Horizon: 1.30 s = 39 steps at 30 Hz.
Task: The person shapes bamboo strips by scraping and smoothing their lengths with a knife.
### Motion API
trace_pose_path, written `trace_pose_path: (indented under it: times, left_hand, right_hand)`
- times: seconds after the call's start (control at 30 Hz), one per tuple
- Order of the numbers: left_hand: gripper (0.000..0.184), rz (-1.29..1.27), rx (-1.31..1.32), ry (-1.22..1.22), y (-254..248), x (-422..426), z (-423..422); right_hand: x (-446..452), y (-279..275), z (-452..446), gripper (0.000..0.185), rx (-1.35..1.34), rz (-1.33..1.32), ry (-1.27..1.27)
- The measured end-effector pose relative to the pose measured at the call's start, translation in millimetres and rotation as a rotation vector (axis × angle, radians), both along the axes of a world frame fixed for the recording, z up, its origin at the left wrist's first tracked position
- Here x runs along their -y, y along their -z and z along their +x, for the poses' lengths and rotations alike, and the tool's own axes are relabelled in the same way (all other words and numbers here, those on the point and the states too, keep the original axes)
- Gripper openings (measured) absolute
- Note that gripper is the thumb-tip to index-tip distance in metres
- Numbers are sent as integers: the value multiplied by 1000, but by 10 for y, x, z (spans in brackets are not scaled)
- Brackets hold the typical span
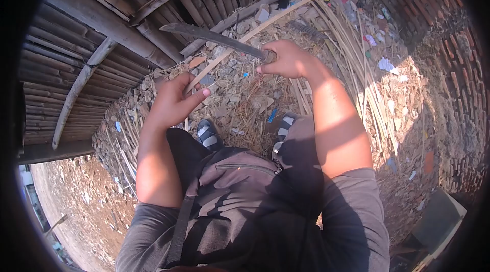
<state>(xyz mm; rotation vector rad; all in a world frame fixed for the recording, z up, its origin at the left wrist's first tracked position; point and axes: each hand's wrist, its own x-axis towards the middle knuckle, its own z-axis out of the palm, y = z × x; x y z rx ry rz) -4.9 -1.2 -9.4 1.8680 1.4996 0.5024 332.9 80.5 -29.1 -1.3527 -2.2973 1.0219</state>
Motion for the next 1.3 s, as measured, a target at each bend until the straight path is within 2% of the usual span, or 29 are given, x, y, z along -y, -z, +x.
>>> trace_pose_path:
  times: [0.1,0.13,0.23,0.33,0.4,0.47,0.57,0.67,0.8,0.9,1.0,1.13,1.23,1.3]
  left_hand:
    - [39,-4,7,-21,-55,-9,-24]
    - [39,-18,3,-29,-81,-10,-19]
    - [39,8,-32,-29,-76,5,21]
    - [39,2,8,-38,-59,1,36]
    - [39,10,-16,-30,-47,0,44]
    - [39,10,-38,-17,-45,-5,37]
    - [39,1,-54,-2,-40,-3,19]
    - [40,-3,-43,-10,-52,-8,14]
    - [40,-1,-25,-22,-52,-14,-7]
    - [40,-16,-32,-28,-78,-10,11]
    - [41,-13,-42,-14,-42,-7,23]
    - [42,-41,-82,1,-75,-5,26]
    - [42,-21,-62,16,-46,4,8]
    - [41,-18,-56,6,-51,0,1]
  right_hand:
    - [-77,56,201,39,-124,-120,322]
    - [-52,-15,229,39,-95,-104,375]
    - [-44,-55,183,54,5,-144,413]
    - [-35,23,0,51,-3,2,216]
    - [21,-15,-157,46,71,-2,84]
    - [140,-307,-329,43,209,-78,16]
    - [49,-113,-172,43,109,-26,-62]
    - [-40,-21,47,48,107,42,132]
    - [-53,-104,169,51,-19,-207,420]
    - [-29,9,96,43,-81,-26,338]
    - [4,-11,-64,51,120,113,195]
    - [42,-127,-212,43,193,24,-1]
    - [-9,-80,-95,47,163,-43,43]
    - [-64,-26,45,49,98,-75,182]
